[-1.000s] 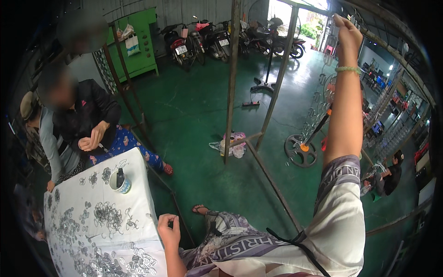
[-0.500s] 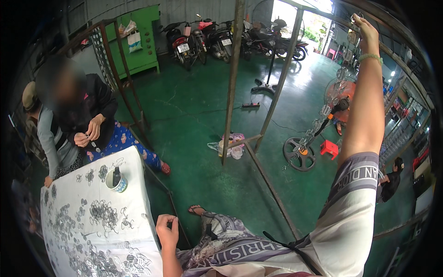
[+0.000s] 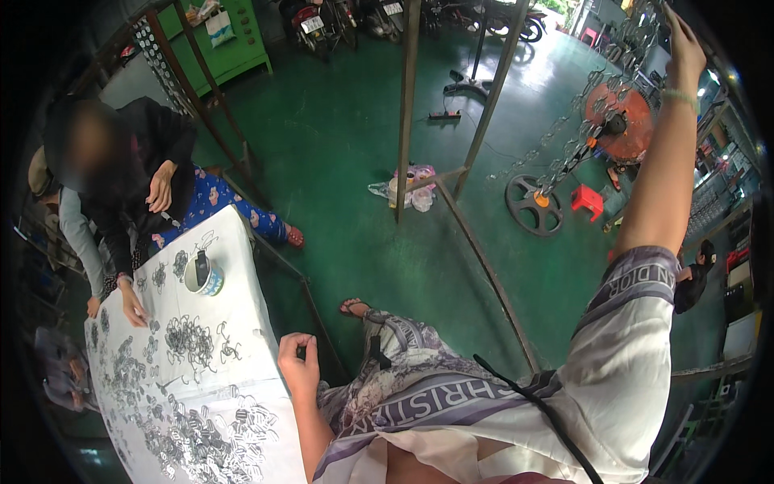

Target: The person assembles keychains by hand, picking up small metal tags and hooks from a table and linking them together. They periodically lift the completed chain to hang it on a nearby metal rack.

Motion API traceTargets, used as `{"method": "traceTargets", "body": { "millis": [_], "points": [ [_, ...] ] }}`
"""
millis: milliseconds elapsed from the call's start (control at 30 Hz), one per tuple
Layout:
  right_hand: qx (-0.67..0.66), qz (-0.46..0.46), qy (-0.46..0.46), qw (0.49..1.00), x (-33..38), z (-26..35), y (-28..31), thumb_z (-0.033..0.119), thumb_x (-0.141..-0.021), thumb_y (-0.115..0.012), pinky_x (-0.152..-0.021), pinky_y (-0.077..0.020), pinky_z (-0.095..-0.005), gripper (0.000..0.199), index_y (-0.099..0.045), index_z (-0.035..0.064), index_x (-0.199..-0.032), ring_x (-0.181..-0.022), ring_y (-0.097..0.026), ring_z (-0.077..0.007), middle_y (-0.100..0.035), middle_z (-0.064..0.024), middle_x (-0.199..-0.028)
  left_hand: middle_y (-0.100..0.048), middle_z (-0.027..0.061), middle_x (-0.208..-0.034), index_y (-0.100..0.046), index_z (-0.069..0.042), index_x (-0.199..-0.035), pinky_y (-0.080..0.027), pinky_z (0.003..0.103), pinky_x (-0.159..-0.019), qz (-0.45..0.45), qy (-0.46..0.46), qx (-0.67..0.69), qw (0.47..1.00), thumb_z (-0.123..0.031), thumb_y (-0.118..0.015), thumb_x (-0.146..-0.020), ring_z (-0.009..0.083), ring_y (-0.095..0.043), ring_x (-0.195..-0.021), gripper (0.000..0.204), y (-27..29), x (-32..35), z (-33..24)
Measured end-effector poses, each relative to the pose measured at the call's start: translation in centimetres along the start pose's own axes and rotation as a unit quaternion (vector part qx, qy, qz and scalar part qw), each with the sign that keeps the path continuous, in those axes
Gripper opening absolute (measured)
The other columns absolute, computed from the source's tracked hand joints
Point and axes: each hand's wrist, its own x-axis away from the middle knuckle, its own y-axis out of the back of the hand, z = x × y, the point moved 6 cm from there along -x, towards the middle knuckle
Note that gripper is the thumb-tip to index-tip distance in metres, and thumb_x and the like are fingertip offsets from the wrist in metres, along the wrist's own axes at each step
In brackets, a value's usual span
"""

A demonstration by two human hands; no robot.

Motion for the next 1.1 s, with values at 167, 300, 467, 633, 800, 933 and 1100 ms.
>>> {"method": "traceTargets", "body": {
  "millis": [167,300,467,633,800,933,1100],
  "points": [
    [0.051,0.01,-0.033,0.998,9.9,-9.6,5.4,0.032,-0.079,-0.079,-0.084,-0.0491,-0.0282,0.042,-0.073,-0.0008,-0.105,-0.09,-0.064,-0.0141,-0.072,-0.0095,-0.099,-0.062,0.0098,-0.084,-0.062,0.001,-0.081,-0.045,0.03,-0.065,0.007,0.038,0.01,0.999,0.002,-0.069,-0.08,0.0204,-0.059,-0.072,0.007,-0.4,0.4,1.2],
    [0.094,0.067,-0.15,0.982,23.5,-19.5,11.0,0.029,-0.082,-0.076,-0.077,-0.0508,-0.0293,0.032,-0.075,-0.0001,-0.094,-0.079,-0.063,-0.0121,-0.073,-0.0064,-0.088,-0.063,0.0094,-0.085,-0.063,0.001,-0.081,-0.045,0.03,-0.065,0.018,0.039,0.02,0.999,0.001,-0.069,-0.081,0.02,-0.059,-0.073,0.007,-0.7,0.4,1.5],
    [0.132,0.181,-0.273,0.936,40.2,-24.0,15.7,0.018,-0.08,-0.079,-0.074,-0.0502,-0.0272,0.028,-0.074,0.0003,-0.101,-0.076,-0.061,-0.0098,-0.07,-0.0033,-0.084,-0.063,0.0094,-0.087,-0.063,0.0,-0.082,-0.045,0.03,-0.066,0.031,0.04,0.021,0.999,0.001,-0.069,-0.081,0.0199,-0.06,-0.076,0.006,-1.2,0.2,1.2],
    [0.11,0.313,-0.385,0.861,48.8,-24.6,13.8,0.017,-0.076,-0.082,-0.076,-0.0488,-0.0267,0.049,-0.067,-0.0013,-0.119,-0.08,-0.06,-0.0116,-0.066,-0.0027,-0.085,-0.062,0.0071,-0.089,-0.063,0.003,-0.084,-0.046,0.024,-0.065,0.052,0.011,-0.002,0.999,0.003,-0.068,-0.084,0.0125,-0.057,-0.074,0.005,-1.8,0.1,0.7],
    [0.113,0.38,-0.36,0.844,51.5,-25.7,9.6,0.025,-0.075,-0.082,-0.08,-0.0488,-0.0305,0.049,-0.069,-0.0006,-0.115,-0.085,-0.063,-0.0147,-0.07,-0.0099,-0.092,-0.063,0.0085,-0.087,-0.063,0.001,-0.083,-0.046,0.028,-0.068,0.043,0.028,0.005,0.999,0.001,-0.069,-0.082,0.0175,-0.059,-0.077,0.006,-2.1,0.2,0.1],
    [0.084,0.316,-0.363,0.873,53.9,-27.3,7.3,0.024,-0.074,-0.083,-0.078,-0.0496,-0.0308,0.031,-0.076,0.0029,-0.095,-0.082,-0.066,-0.0177,-0.071,-0.0117,-0.091,-0.064,0.0088,-0.086,-0.064,0.0,-0.082,-0.045,0.03,-0.068,0.035,0.039,-0.003,0.999,0.001,-0.07,-0.08,0.0195,-0.06,-0.076,0.007,-1.5,0.6,-0.4],
    [0.101,0.302,-0.385,0.866,54.9,-25.4,6.2,0.02,-0.075,-0.082,-0.075,-0.0501,-0.0295,0.028,-0.075,-0.0001,-0.094,-0.078,-0.065,-0.0155,-0.071,-0.0097,-0.088,-0.062,0.0068,-0.088,-0.063,0.001,-0.084,-0.046,0.025,-0.066,0.028,0.045,-0.015,0.998,0.002,-0.068,-0.083,0.0135,-0.057,-0.074,0.005,-0.7,1.5,1.0]
  ]
}}
